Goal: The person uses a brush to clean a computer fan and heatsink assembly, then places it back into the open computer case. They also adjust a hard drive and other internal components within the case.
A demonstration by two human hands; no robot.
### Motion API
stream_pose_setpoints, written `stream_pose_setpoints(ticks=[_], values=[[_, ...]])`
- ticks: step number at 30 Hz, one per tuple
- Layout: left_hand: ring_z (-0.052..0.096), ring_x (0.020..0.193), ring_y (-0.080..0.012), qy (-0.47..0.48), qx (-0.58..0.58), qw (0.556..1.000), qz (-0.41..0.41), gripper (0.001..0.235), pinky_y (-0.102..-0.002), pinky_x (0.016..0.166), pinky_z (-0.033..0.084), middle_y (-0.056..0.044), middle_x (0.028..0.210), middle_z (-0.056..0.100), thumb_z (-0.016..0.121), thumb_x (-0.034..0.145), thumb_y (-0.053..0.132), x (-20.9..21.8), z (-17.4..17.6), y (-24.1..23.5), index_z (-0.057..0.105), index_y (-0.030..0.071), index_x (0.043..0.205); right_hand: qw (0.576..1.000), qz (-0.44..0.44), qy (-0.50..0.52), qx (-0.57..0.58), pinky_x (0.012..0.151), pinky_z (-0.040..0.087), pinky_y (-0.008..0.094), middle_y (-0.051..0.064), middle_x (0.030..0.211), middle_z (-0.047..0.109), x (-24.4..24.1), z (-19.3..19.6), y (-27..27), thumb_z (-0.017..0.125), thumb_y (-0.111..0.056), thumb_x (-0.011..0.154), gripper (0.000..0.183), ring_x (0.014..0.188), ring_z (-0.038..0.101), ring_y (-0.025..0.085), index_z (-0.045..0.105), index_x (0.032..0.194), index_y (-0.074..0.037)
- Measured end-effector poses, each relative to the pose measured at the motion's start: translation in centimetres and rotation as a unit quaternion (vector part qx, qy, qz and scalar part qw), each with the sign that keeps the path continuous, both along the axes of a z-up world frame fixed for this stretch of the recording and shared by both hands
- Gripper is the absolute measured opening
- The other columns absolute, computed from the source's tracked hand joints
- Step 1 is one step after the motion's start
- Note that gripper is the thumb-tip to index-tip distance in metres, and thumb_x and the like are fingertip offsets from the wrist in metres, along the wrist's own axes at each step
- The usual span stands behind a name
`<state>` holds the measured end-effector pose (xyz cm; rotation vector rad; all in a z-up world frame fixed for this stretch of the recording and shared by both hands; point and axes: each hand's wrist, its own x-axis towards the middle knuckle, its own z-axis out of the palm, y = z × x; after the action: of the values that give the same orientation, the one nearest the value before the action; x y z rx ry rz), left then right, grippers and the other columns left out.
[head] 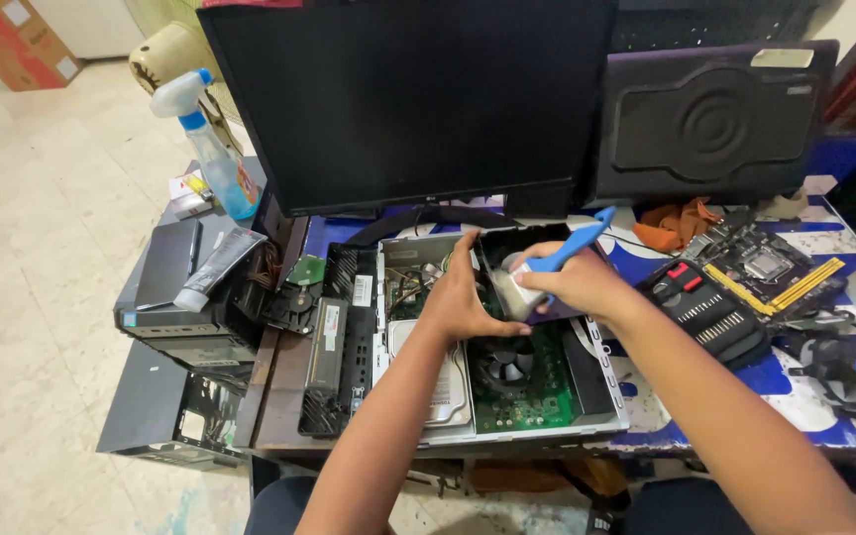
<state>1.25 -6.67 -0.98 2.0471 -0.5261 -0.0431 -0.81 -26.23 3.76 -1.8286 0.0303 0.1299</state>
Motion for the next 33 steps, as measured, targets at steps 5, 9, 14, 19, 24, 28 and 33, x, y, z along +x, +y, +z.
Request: stream_pose_setpoints(ticks=[5, 9, 14, 19, 24, 28, 33], values=[[0.067, 0.117, -0.0387, 0.011, 0.007, 1.000, 0.013, 0.151, -0.052, 0.103, 0.054, -0.022, 0.148, 0.044, 0.098, 0.038, 0.049, -0.1, 0.3, -0.1, 0.016, 0.009, 0.158, 1.000, 0.003, 0.010, 0.007, 0.055, 0.065, 0.039, 0.023, 0.095, 0.067, 2.2, -1.1, -0.4, 0.083, -0.006, 0.076, 0.033, 0.078, 0.072, 0.031, 0.075, 0.107, 0.004], [0.067, 0.117, -0.0365, 0.022, 0.023, 0.999, 0.008, 0.151, -0.052, 0.104, 0.054, -0.021, 0.150, 0.043, 0.098, 0.039, 0.050, 0.3, -0.2, -0.1, 0.016, 0.009, 0.158, 0.998, -0.014, -0.044, -0.031, 0.050, 0.065, 0.036, 0.020, 0.088, 0.071, 4.5, -1.9, -0.8, 0.082, -0.012, 0.079, 0.025, 0.066, 0.075, 0.028, 0.077, 0.102, -0.004], [0.070, 0.112, -0.0393, 0.016, 0.003, 1.000, 0.005, 0.149, -0.053, 0.102, 0.054, -0.018, 0.125, 0.060, 0.097, 0.042, 0.050, 0.5, -0.2, 0.0, 0.016, 0.006, 0.159, 0.944, -0.044, -0.248, -0.214, 0.099, 0.054, 0.042, 0.007, 0.109, 0.076, 5.6, -2.6, -1.1, 0.078, -0.025, 0.086, 0.023, 0.113, 0.069, 0.029, 0.077, 0.109, -0.023], [0.040, 0.143, -0.0503, -0.017, 0.000, 0.999, -0.030, 0.156, -0.060, 0.120, 0.038, -0.033, 0.154, 0.035, 0.099, 0.038, 0.046, 1.5, -2.4, -0.2, 0.013, 0.000, 0.159, 0.942, 0.071, -0.162, -0.286, 0.095, 0.057, 0.045, 0.014, 0.104, 0.078, 3.5, -1.1, -0.5, 0.077, -0.025, 0.082, 0.025, 0.105, 0.073, 0.033, 0.076, 0.106, -0.017], [0.036, 0.145, -0.0512, -0.009, -0.058, 0.998, -0.029, 0.153, -0.057, 0.120, 0.038, -0.031, 0.154, 0.029, 0.100, 0.042, 0.037, 2.6, -4.1, -0.1, 0.010, 0.004, 0.161, 0.946, -0.036, -0.188, -0.260, 0.096, 0.056, 0.046, 0.012, 0.108, 0.076, 4.6, -0.8, -1.6, 0.077, -0.028, 0.086, 0.029, 0.110, 0.070, 0.033, 0.076, 0.114, -0.023], [0.037, 0.144, -0.0501, -0.008, -0.069, 0.997, -0.038, 0.154, -0.056, 0.120, 0.040, -0.030, 0.153, 0.031, 0.101, 0.040, 0.038, 2.6, -3.9, -0.2, 0.011, 0.004, 0.160, 0.934, -0.006, -0.219, -0.283, 0.103, 0.051, 0.046, 0.011, 0.115, 0.075, 4.2, -0.3, -0.6, 0.073, -0.027, 0.091, 0.029, 0.118, 0.067, 0.033, 0.073, 0.119, -0.022], [0.044, 0.138, -0.0542, 0.023, -0.073, 0.996, -0.045, 0.152, -0.058, 0.115, 0.046, -0.031, 0.153, 0.028, 0.102, 0.041, 0.031, 2.4, -3.5, -0.1, 0.012, 0.002, 0.159, 0.913, 0.046, -0.163, -0.372, 0.104, 0.053, 0.048, 0.010, 0.115, 0.076, 7.3, -4.4, -2.8, 0.070, -0.031, 0.089, 0.028, 0.118, 0.067, 0.033, 0.073, 0.115, -0.022]])
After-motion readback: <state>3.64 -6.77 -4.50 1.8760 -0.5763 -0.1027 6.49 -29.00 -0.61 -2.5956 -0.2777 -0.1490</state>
